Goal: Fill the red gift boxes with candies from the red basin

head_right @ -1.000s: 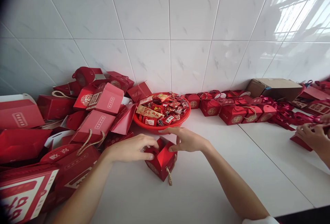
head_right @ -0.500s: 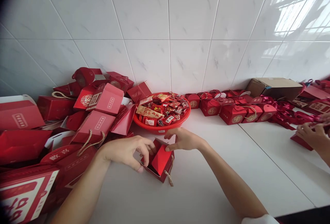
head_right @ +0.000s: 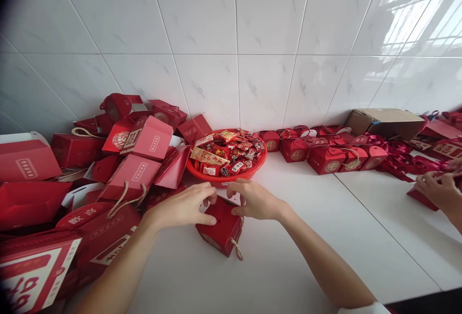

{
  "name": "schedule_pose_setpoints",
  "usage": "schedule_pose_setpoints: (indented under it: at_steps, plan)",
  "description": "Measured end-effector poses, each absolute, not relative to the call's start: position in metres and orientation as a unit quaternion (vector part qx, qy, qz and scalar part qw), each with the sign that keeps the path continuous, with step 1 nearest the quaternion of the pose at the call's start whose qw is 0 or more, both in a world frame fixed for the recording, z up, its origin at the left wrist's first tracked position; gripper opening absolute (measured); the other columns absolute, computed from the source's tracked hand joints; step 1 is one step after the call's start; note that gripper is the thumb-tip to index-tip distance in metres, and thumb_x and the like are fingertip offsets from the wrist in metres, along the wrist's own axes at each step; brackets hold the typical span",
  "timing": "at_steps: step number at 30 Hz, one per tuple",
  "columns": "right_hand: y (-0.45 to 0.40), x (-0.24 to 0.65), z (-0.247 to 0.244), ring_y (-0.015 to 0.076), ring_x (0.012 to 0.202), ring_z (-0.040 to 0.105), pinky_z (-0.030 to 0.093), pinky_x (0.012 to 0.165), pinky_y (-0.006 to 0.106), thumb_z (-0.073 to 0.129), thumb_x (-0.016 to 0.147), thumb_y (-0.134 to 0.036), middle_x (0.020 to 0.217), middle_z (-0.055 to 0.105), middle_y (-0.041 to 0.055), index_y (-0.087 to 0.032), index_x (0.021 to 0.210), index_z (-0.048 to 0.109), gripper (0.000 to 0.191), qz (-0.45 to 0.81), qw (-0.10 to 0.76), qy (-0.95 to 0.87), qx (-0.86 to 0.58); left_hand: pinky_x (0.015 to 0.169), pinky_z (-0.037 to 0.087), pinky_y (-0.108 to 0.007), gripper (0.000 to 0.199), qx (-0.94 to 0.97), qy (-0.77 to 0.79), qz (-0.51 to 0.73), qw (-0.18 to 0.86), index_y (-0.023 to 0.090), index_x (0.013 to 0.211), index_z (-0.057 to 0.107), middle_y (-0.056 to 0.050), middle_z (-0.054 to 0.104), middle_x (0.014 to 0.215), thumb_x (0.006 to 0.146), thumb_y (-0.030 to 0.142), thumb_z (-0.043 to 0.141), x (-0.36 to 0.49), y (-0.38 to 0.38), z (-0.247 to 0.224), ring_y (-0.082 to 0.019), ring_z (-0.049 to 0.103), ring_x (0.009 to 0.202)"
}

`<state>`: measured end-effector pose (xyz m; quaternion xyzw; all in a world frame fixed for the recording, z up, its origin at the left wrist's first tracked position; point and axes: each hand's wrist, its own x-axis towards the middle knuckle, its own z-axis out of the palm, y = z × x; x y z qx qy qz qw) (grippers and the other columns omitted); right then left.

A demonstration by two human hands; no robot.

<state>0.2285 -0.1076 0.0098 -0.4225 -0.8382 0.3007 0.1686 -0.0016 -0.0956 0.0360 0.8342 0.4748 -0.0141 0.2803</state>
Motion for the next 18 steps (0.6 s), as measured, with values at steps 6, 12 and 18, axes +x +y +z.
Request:
schedule_pose_setpoints:
  at_steps: [6,12,18]
  plan:
    - [-0.111,0.23,0.009,0.0155,0.077,0.061,0.048,0.072,0.029,0.075,0.083,-0.023,0.1,0.066,0.0049,-0.021,0.096,0.076,0.013,0.279,0.125,-0.879,-0.366,0.083,0.046,-0.032,0.035,0.829,0.464,-0.022,0.31,0.024,0.103,0.057,-0.004,0.056,0.12,0.074,0.035,0.074,0.0,-0.095,0.036,-0.025,0.059,0.105]
    - [-0.109,0.234,0.012,0.0183,0.087,0.065,0.048,0.076,0.029,0.072,0.085,-0.025,0.104,0.07,0.005,-0.022,0.098,0.075,0.014,0.299,0.132,-0.872,-0.364,0.104,0.039,-0.035,0.024,0.849,0.378,-0.04,0.367,0.025,0.104,0.066,-0.005,0.054,0.133,0.08,0.03,0.069,0.005,-0.089,0.034,-0.027,0.052,0.126]
    - [-0.096,0.251,0.009,0.0221,0.079,0.066,0.046,0.065,0.029,0.076,0.079,-0.049,0.087,0.073,0.0077,-0.018,0.079,0.075,0.031,0.302,0.052,-0.829,-0.468,0.081,0.047,-0.03,0.025,0.834,0.434,-0.074,0.333,0.026,0.101,0.07,-0.004,0.057,0.112,0.079,0.039,0.07,0.005,-0.09,0.034,-0.024,0.061,0.099]
